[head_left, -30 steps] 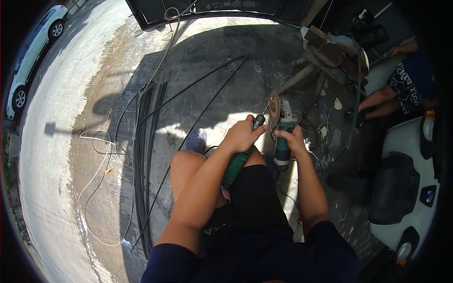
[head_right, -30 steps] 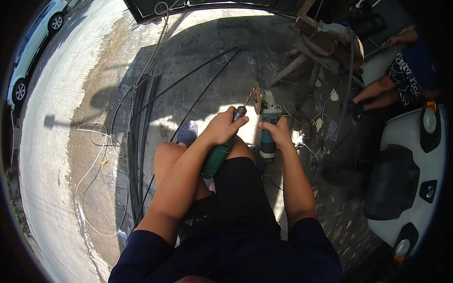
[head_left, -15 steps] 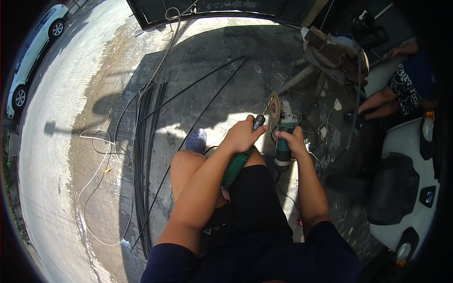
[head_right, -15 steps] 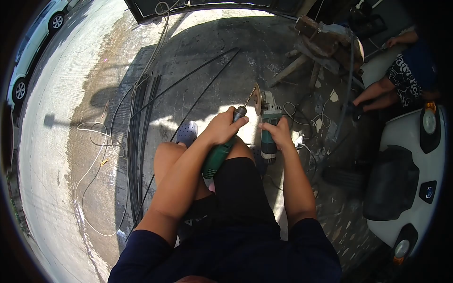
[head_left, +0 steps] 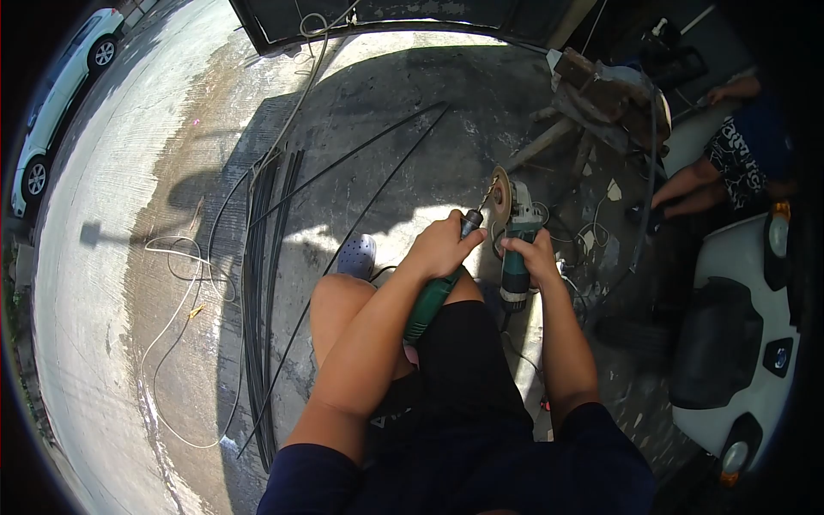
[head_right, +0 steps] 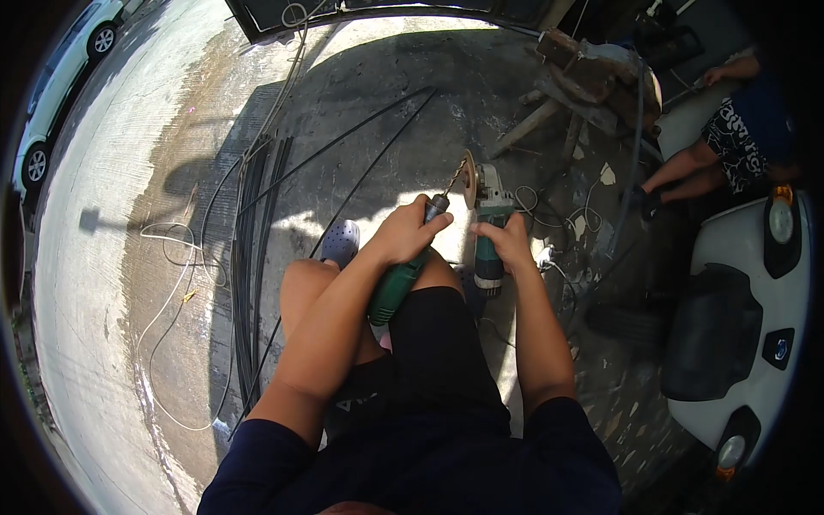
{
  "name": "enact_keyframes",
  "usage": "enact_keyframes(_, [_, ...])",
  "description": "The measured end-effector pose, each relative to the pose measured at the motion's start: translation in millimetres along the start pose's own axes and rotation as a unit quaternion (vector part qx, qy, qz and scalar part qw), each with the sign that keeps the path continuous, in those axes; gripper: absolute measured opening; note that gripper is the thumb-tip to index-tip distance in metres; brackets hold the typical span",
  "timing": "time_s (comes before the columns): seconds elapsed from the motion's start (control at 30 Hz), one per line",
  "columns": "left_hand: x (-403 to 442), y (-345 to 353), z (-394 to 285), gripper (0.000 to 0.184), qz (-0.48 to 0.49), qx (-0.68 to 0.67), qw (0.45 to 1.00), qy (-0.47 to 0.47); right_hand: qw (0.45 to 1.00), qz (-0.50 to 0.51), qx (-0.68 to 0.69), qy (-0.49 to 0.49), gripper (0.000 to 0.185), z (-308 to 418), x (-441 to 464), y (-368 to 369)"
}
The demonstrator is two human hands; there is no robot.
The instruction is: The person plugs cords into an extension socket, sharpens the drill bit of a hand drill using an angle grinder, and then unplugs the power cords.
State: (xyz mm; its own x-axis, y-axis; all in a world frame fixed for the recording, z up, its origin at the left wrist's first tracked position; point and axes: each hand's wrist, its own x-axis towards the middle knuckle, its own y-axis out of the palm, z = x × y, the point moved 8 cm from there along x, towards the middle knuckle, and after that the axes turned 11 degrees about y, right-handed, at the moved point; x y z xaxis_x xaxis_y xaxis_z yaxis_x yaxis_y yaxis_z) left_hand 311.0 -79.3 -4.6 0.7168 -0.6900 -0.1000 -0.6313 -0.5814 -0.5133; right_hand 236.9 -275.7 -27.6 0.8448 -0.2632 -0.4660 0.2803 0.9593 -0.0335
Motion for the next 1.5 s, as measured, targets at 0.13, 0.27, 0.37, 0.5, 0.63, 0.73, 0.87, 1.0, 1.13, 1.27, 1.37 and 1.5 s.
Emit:
enact_keyframes(0.13, [1, -3, -1, 0.063, 0.011, -0.008, 1.0, -0.009, 1.0, 0.001, -0.013, -0.003, 0.023, 0, 6, 0])
enact_keyframes(0.27, [0, -2, -4, 0.063, 0.011, -0.004, 1.0, -0.01, 1.0, -0.001, -0.006, -0.002, 0.025, -2, 7, -2])
enact_keyframes(0.37, [0, -4, -3, 0.064, 0.015, -0.007, 1.0, -0.015, 1.0, -0.003, -0.006, -0.003, 0.026, 1, 7, 0])
enact_keyframes(0.5, [1, -4, -6, 0.065, 0.016, -0.002, 1.0, -0.008, 1.0, -0.005, -0.012, -0.004, 0.028, 1, 6, -4])
enact_keyframes(0.63, [1, -3, -1, 0.066, 0.015, -0.009, 1.0, -0.006, 1.0, -0.001, -0.014, -0.007, 0.026, 2, 8, -3])
enact_keyframes(0.73, [1, 1, 2, 0.067, -0.001, -0.002, 1.0, -0.004, 1.0, 0.001, -0.021, -0.006, 0.025, 0, 4, -4])
enact_keyframes(0.87, [2, -2, 3, 0.067, 0.002, -0.005, 1.0, -0.008, 1.0, 0.001, -0.022, 0.001, 0.025, -3, 4, -3])
enact_keyframes(1.0, [0, -2, -3, 0.067, 0.011, -0.006, 1.0, -0.009, 1.0, -0.002, -0.013, 0.0, 0.025, -10, 0, -6])
enact_keyframes(1.13, [1, -2, -2, 0.066, 0.022, 0.001, 1.0, -0.008, 1.0, 0.001, -0.015, 0.008, 0.025, -8, 0, -5])
enact_keyframes(1.27, [0, -2, -3, 0.065, 0.02, 0.0, 1.0, -0.008, 1.0, 0.0, -0.022, 0.003, 0.024, 3, -1, -2])
enact_keyframes(1.37, [1, -1, -1, 0.066, 0.019, 0.001, 1.0, -0.006, 1.0, -0.005, -0.027, -0.005, 0.023, 7, 3, -2])
enact_keyframes(1.5, [1, -1, 1, 0.069, 0.006, -0.003, 1.0, -0.007, 0.999, -0.02, -0.035, -0.011, 0.025, 7, 3, -6])
